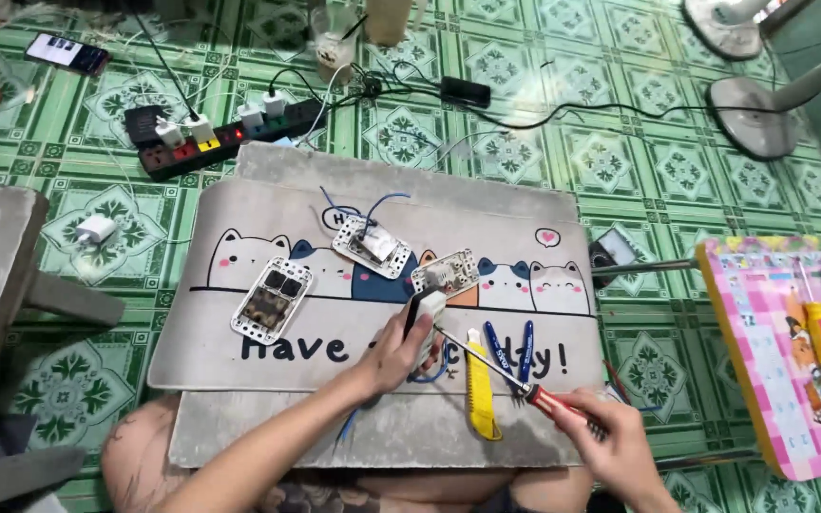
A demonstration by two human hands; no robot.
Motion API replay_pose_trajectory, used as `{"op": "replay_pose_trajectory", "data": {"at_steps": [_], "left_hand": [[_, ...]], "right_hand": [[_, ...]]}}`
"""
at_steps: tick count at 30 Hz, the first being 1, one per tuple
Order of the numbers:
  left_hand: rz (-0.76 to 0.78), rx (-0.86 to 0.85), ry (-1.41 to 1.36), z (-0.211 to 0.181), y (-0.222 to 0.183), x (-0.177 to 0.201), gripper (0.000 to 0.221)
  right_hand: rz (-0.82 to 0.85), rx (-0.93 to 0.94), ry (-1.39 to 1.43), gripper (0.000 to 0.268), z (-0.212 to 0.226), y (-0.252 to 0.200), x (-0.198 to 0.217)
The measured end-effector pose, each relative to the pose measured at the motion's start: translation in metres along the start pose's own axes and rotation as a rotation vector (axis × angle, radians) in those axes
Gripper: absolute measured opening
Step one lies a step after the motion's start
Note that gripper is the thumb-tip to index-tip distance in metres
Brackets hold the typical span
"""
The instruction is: Disassembling electrical outlet components using a screwdriver and pliers on a work mat
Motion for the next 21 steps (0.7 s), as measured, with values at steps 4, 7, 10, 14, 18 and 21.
{"op": "replay_pose_trajectory", "data": {"at_steps": [4,7,10,14,18,21], "left_hand": [[0.031,0.037,-0.049,0.002,0.006,0.001,0.069],[0.027,0.089,-0.043,-0.008,0.002,0.002,0.063],[0.017,-0.058,0.011,-0.001,0.003,0.001,0.056],[0.007,-0.073,-0.005,-0.006,0.001,-0.001,0.058],[-0.054,-0.066,0.049,0.017,0.007,0.001,0.052],[-0.086,-0.117,0.099,0.028,0.009,0.003,0.052]], "right_hand": [[0.296,-0.589,0.265,0.051,-0.012,0.000,-0.012],[-0.031,0.336,-0.234,0.037,0.030,0.001,0.010],[-0.268,0.690,-0.775,0.034,0.037,-0.009,0.013],[0.242,-0.069,-0.216,0.033,0.006,-0.002,-0.003],[0.098,0.180,-0.297,0.049,0.010,-0.007,0.000],[-0.200,0.698,-0.697,0.026,0.053,-0.011,0.006]]}}
Point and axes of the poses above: each hand's wrist, its own y-axis towards the middle knuckle, its own x-axis out of the back of the hand, z = x × y, the point moved 5 cm from there along y, towards the middle knuckle, and after that the axes turned 1 degree about -z, right-handed, at the moved point
